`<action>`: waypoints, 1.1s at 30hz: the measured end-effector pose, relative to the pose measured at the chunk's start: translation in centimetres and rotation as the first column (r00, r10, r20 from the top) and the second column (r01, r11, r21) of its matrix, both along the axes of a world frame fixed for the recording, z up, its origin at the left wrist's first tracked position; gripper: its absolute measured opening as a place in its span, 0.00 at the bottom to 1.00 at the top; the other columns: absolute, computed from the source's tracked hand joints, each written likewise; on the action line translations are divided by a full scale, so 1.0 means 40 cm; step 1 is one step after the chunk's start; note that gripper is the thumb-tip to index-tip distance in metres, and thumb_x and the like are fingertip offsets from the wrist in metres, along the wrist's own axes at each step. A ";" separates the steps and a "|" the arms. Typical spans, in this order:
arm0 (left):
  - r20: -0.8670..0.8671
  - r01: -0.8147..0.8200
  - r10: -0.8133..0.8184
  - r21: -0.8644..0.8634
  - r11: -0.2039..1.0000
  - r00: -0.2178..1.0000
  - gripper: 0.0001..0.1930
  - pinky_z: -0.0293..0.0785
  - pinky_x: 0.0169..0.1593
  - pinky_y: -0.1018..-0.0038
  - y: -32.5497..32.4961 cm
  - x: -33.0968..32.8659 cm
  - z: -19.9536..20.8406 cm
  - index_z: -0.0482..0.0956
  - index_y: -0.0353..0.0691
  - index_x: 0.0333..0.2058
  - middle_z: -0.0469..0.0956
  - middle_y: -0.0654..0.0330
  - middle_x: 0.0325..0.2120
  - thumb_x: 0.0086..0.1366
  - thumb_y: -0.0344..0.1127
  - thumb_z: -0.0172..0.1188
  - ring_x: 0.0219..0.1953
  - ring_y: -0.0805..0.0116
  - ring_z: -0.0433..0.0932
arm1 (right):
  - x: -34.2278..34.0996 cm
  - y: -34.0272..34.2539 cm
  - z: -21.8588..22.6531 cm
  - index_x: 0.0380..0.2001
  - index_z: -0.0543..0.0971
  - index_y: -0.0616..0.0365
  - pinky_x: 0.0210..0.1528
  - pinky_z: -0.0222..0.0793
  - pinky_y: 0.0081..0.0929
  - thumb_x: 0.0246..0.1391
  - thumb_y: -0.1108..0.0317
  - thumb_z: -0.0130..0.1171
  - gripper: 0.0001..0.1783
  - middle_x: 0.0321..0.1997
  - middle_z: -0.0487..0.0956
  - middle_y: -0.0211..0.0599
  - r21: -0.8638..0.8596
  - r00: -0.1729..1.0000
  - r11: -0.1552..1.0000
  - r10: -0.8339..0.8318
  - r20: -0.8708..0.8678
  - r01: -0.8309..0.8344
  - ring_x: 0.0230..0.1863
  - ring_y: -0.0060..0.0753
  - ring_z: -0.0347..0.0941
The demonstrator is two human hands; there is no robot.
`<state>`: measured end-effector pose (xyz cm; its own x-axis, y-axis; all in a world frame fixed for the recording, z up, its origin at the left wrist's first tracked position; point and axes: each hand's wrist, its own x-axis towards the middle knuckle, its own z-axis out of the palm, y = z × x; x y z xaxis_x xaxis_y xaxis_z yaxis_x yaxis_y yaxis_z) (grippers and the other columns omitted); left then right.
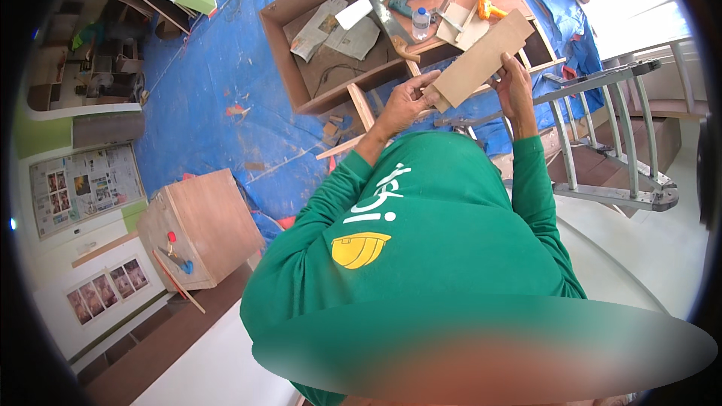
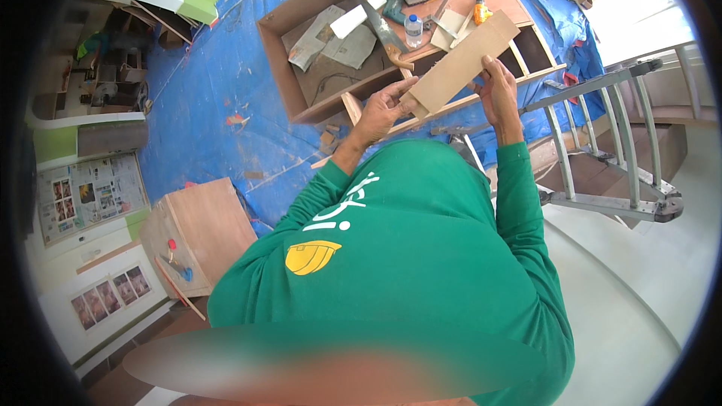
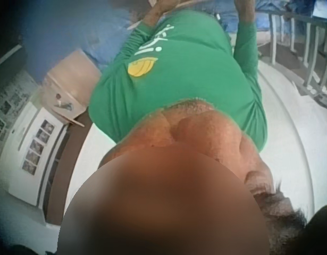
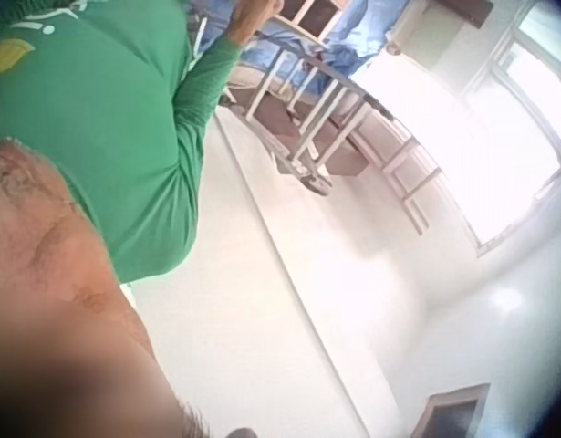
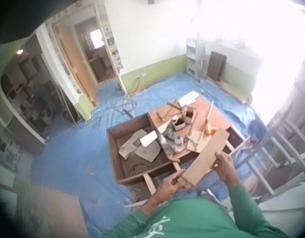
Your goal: The person is assembling a wooden cabinet or shelving unit. They use a pencil to mark measurements on a white panel, then use a tape measure and a drill to attach wooden pieces to the structure. The person works on a ladder and handles various wooden components and tools.
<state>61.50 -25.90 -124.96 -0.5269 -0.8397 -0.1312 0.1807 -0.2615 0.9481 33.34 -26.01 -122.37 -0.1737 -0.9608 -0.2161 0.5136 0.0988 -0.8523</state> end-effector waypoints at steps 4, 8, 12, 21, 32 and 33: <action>-0.043 -0.144 0.145 0.031 0.989 0.988 0.26 0.79 0.60 0.72 0.001 -0.024 0.014 0.74 0.35 0.65 0.80 0.56 0.56 0.72 0.32 0.67 0.55 0.71 0.80 | 0.005 0.010 0.046 0.55 0.76 0.57 0.51 0.81 0.38 0.73 0.57 0.55 0.17 0.52 0.83 0.33 -0.064 1.000 0.998 -0.012 0.013 0.013 0.54 0.26 0.81; -0.016 -0.197 0.197 0.032 0.980 0.980 0.21 0.80 0.56 0.77 -0.001 -0.022 0.061 0.78 0.32 0.61 0.84 0.61 0.49 0.72 0.32 0.67 0.48 0.77 0.81 | 0.000 0.025 0.063 0.60 0.74 0.57 0.53 0.81 0.40 0.73 0.57 0.55 0.20 0.56 0.83 0.34 -0.097 1.000 0.995 0.000 0.012 0.001 0.57 0.28 0.81; -0.063 -0.272 0.266 -0.112 0.956 0.962 0.20 0.81 0.54 0.75 -0.004 -0.018 0.054 0.80 0.33 0.59 0.84 0.62 0.47 0.72 0.31 0.67 0.47 0.76 0.81 | 0.020 0.040 0.090 0.59 0.75 0.60 0.50 0.83 0.38 0.72 0.56 0.57 0.21 0.55 0.83 0.36 -0.097 1.000 0.995 -0.023 0.002 0.023 0.54 0.29 0.82; -0.081 -0.255 0.247 -0.123 0.959 0.966 0.16 0.80 0.56 0.75 0.012 -0.035 0.053 0.81 0.35 0.57 0.83 0.60 0.49 0.72 0.31 0.66 0.50 0.74 0.81 | 0.000 0.071 0.093 0.58 0.76 0.61 0.48 0.86 0.37 0.73 0.54 0.57 0.22 0.52 0.84 0.38 -0.085 0.999 0.996 -0.033 -0.033 0.030 0.53 0.28 0.82; -0.031 -0.253 0.252 -0.147 0.956 0.967 0.15 0.79 0.59 0.73 0.007 -0.035 0.069 0.80 0.34 0.56 0.83 0.58 0.52 0.73 0.30 0.64 0.54 0.72 0.80 | -0.005 0.071 0.094 0.57 0.76 0.62 0.50 0.86 0.41 0.74 0.56 0.56 0.21 0.53 0.84 0.38 -0.100 0.999 0.994 -0.038 -0.039 0.034 0.53 0.30 0.83; -0.047 -0.269 0.265 -0.165 0.949 0.963 0.15 0.78 0.55 0.75 0.005 -0.034 0.067 0.81 0.35 0.56 0.83 0.60 0.49 0.73 0.30 0.65 0.51 0.74 0.80 | -0.002 0.064 0.093 0.56 0.76 0.63 0.50 0.87 0.42 0.73 0.55 0.57 0.22 0.52 0.84 0.39 -0.104 0.998 0.994 -0.048 -0.040 0.044 0.52 0.29 0.83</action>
